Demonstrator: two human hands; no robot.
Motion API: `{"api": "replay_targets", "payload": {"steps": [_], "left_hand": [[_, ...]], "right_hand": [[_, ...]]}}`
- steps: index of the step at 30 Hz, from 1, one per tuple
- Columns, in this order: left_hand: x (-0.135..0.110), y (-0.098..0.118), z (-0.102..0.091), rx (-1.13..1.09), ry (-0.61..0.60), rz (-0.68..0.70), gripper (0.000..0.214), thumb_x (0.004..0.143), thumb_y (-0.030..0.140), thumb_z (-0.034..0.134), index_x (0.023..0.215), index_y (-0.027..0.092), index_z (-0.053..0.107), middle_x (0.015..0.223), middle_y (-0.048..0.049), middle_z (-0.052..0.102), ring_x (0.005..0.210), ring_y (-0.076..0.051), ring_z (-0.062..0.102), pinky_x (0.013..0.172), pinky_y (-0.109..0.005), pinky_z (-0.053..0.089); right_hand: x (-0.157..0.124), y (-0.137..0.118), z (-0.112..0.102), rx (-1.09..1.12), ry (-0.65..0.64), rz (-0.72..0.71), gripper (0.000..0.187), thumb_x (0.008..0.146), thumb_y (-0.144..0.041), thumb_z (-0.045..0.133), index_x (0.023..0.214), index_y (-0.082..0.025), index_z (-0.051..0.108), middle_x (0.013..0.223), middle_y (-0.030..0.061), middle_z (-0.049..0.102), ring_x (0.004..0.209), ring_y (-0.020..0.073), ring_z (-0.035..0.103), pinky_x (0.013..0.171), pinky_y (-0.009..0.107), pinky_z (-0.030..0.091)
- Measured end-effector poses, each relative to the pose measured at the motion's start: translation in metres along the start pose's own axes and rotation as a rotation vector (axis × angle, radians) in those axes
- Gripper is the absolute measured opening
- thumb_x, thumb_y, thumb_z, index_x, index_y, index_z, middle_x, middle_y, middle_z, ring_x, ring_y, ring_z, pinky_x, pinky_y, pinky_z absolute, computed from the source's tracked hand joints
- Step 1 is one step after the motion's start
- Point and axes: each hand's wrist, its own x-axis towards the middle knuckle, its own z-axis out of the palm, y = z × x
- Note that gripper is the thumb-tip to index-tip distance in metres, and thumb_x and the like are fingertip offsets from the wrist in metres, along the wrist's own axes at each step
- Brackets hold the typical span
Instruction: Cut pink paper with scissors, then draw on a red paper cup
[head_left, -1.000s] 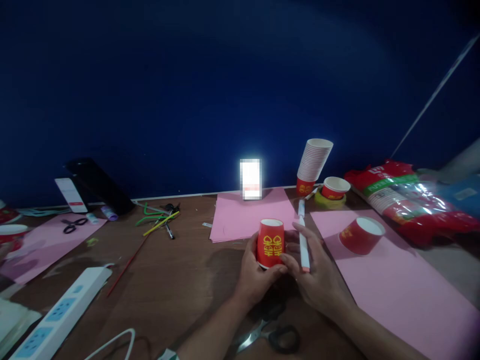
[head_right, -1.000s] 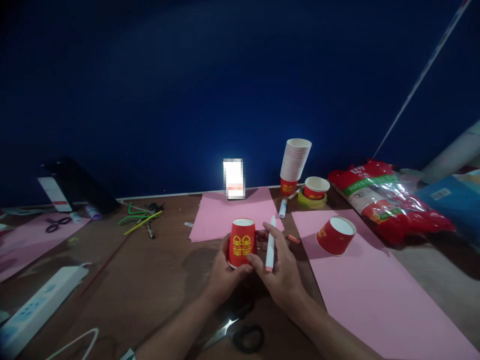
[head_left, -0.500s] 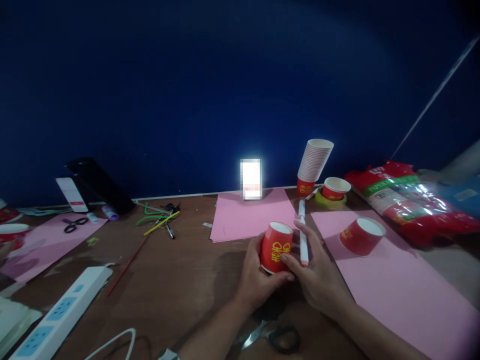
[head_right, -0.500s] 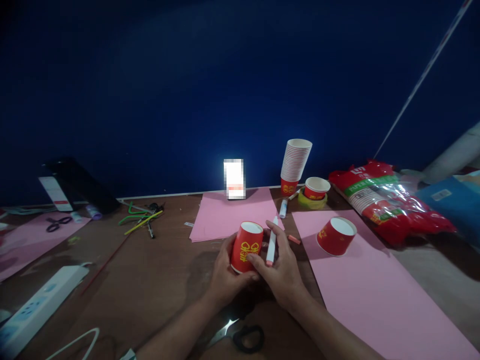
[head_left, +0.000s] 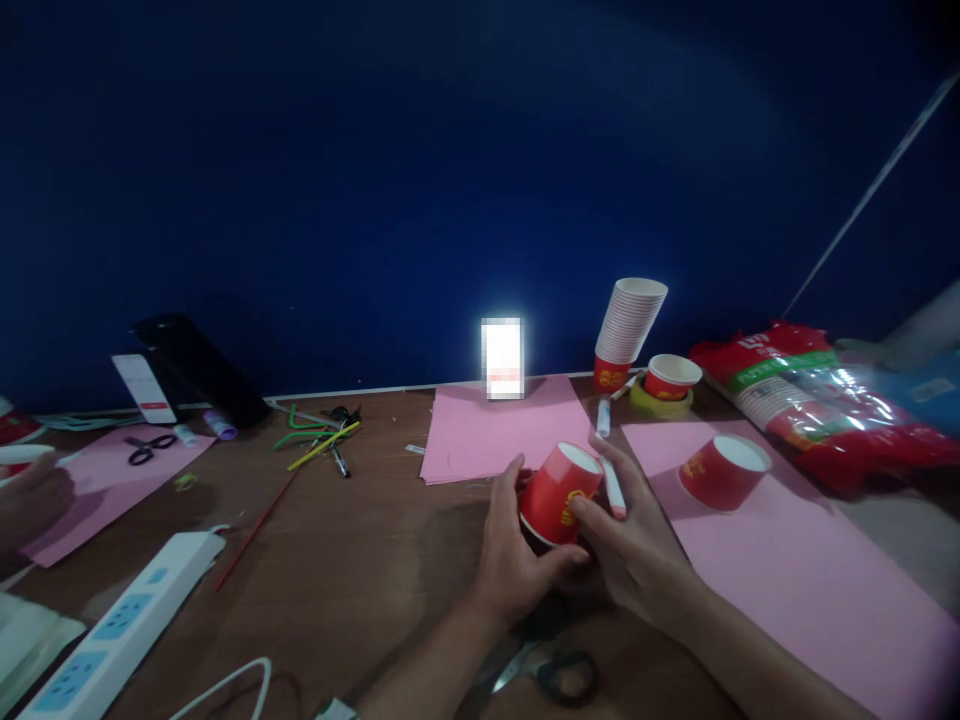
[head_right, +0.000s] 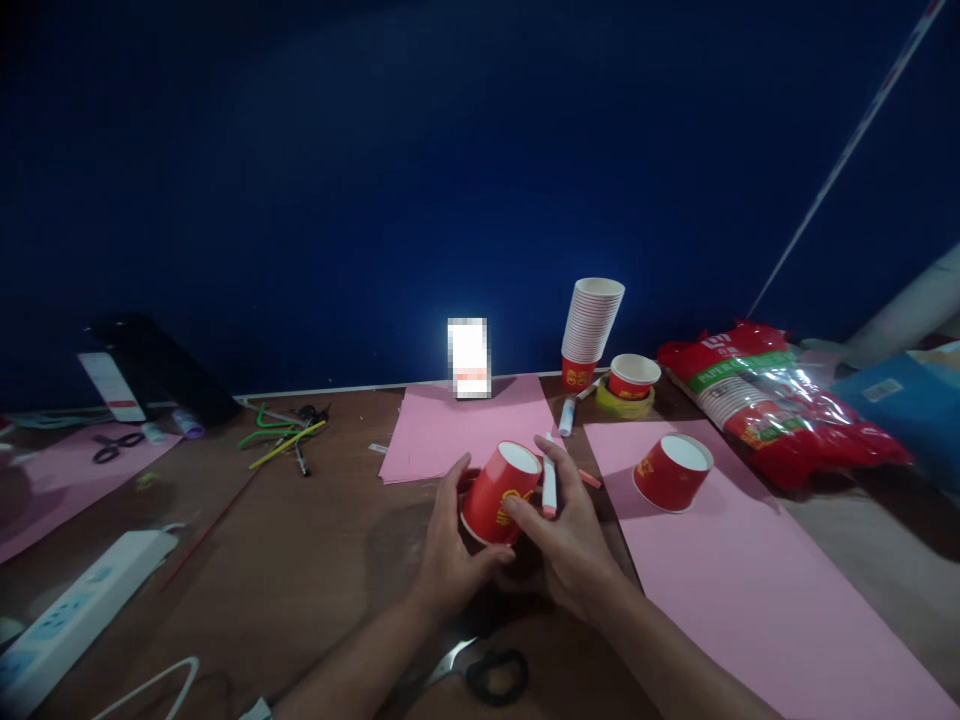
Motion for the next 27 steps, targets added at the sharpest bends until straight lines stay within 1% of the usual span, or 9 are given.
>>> {"api": "replay_targets", "payload": {"steps": [2,5,7,9,12,16,19,22,27], "left_hand": [[0.0,0.0,0.0,-0.079,0.024,-0.015,0.086,0.063,0.039,0.078,0.137,0.022,0.04,0.131,-0.0136,0.047,0.119,-0.031,0.046,0.102,-0.043,0.034],[0.002,-0.005,0.0,-0.207,0.094,-0.059,0.066,0.079,0.051,0.059,0.136,0.022,0.042,0.131,-0.0133,0.048,0.117,-0.027,0.048,0.101,-0.041,0.036],[0.004,-0.009,0.001,-0.286,0.136,-0.101,0.059,0.085,0.056,0.047,0.134,0.022,0.044,0.128,-0.0125,0.05,0.115,-0.025,0.05,0.1,-0.039,0.038],[0.005,-0.012,0.0,-0.319,0.123,-0.118,0.056,0.088,0.055,0.041,0.132,0.021,0.045,0.124,-0.0118,0.053,0.113,-0.024,0.051,0.1,-0.038,0.038],[0.005,-0.012,0.0,-0.265,0.018,-0.099,0.054,0.087,0.049,0.049,0.132,0.02,0.044,0.122,-0.0116,0.055,0.116,-0.024,0.05,0.101,-0.038,0.037],[0.003,-0.007,0.0,-0.187,-0.098,-0.113,0.068,0.073,0.038,0.071,0.133,0.023,0.041,0.129,-0.0112,0.051,0.116,-0.027,0.05,0.097,-0.038,0.041],[0.004,-0.005,0.001,-0.11,-0.141,-0.124,0.068,0.07,0.033,0.074,0.13,0.023,0.044,0.127,-0.0102,0.054,0.112,-0.027,0.053,0.095,-0.038,0.043],[0.005,-0.005,0.003,-0.093,-0.159,-0.147,0.065,0.07,0.033,0.074,0.128,0.023,0.047,0.123,-0.009,0.058,0.108,-0.027,0.056,0.092,-0.037,0.045],[0.007,-0.008,0.005,-0.303,-0.096,-0.286,0.058,0.072,0.034,0.072,0.124,0.018,0.05,0.116,-0.0113,0.063,0.103,-0.026,0.06,0.09,-0.038,0.047]], "right_hand": [[0.002,0.001,-0.003,0.048,-0.019,-0.016,0.057,0.085,-0.031,0.059,0.137,-0.029,0.035,0.101,0.0073,0.069,0.081,0.0215,0.07,0.066,0.034,0.06],[0.005,0.0,-0.01,0.07,-0.018,-0.007,0.051,0.085,-0.03,0.059,0.133,-0.029,0.042,0.11,0.0089,0.066,0.089,0.0224,0.069,0.07,0.033,0.059],[0.007,0.002,-0.012,0.077,-0.013,0.013,0.05,0.084,-0.03,0.06,0.132,-0.027,0.044,0.112,0.0099,0.065,0.089,0.0219,0.068,0.071,0.032,0.059],[0.007,0.004,-0.012,0.095,-0.02,0.007,0.051,0.084,-0.032,0.06,0.132,-0.027,0.043,0.104,0.0086,0.068,0.083,0.0209,0.069,0.072,0.033,0.059],[0.008,0.007,-0.009,0.11,-0.028,-0.004,0.055,0.081,-0.033,0.063,0.132,-0.027,0.042,0.099,0.0066,0.069,0.078,0.0198,0.069,0.071,0.033,0.059],[0.007,0.01,-0.008,0.072,-0.056,0.012,0.059,0.077,-0.029,0.068,0.131,-0.028,0.043,0.121,0.0083,0.06,0.093,0.021,0.066,0.074,0.032,0.057],[0.007,0.014,-0.011,-0.007,-0.061,-0.015,0.061,0.076,-0.026,0.069,0.132,-0.03,0.043,0.133,0.0073,0.051,0.106,0.0228,0.061,0.081,0.032,0.055],[0.008,0.018,-0.013,-0.076,-0.063,-0.047,0.061,0.077,-0.025,0.069,0.132,-0.03,0.043,0.137,0.0064,0.047,0.116,0.0241,0.054,0.088,0.033,0.053],[0.006,0.014,-0.011,-0.096,0.008,-0.072,0.066,0.078,-0.032,0.071,0.135,-0.03,0.037,0.127,0.0083,0.053,0.101,0.0232,0.062,0.082,0.038,0.055]]}}
